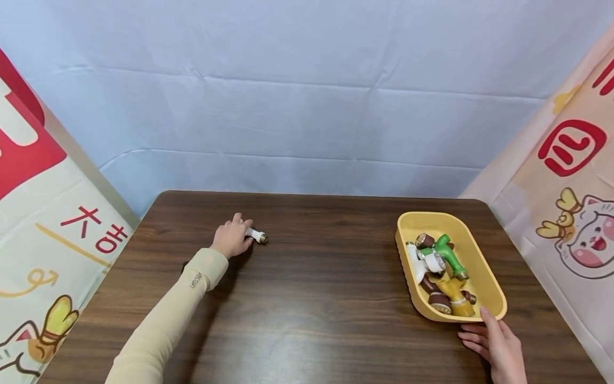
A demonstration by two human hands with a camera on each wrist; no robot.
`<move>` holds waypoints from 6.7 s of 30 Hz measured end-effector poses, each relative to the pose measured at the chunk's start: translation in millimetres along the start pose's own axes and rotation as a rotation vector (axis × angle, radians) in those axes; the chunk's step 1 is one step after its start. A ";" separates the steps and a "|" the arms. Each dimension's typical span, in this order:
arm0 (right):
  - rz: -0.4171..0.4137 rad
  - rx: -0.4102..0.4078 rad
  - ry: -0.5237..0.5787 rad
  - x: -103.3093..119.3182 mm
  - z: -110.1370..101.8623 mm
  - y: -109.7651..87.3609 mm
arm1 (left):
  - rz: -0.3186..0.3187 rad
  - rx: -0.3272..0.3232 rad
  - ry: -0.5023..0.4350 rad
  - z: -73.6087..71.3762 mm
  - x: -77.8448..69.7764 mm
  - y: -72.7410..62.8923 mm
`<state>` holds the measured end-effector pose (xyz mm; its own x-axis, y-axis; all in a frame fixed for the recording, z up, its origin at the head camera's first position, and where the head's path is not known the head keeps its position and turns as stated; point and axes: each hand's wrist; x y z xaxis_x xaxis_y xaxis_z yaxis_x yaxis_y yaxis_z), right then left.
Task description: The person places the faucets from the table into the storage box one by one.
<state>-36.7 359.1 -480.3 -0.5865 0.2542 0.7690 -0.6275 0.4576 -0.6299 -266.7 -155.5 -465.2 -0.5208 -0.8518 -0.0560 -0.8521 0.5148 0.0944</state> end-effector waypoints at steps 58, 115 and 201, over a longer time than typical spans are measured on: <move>0.005 -0.012 0.020 0.7 -1.2 -0.7 | 0.227 -0.065 -0.087 -27.3 -25.1 40.9; -0.047 -0.003 0.016 -1.9 -0.5 0.2 | 0.552 -0.094 0.061 -85.2 -124.3 102.4; -0.077 0.021 0.018 -0.9 -1.3 -2.2 | 0.351 0.100 -0.189 -54.2 -314.8 188.0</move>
<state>-34.1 358.9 -479.4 -0.5271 0.2348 0.8168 -0.6807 0.4588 -0.5711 -260.2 204.2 -375.9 -0.7733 -0.5946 -0.2201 -0.6168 0.7859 0.0442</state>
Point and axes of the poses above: each hand's wrist, its own y-axis towards the middle knuckle, its own z-axis out of the palm, x = y × z, and after that the axes turned 9 degrees about z, right-handed
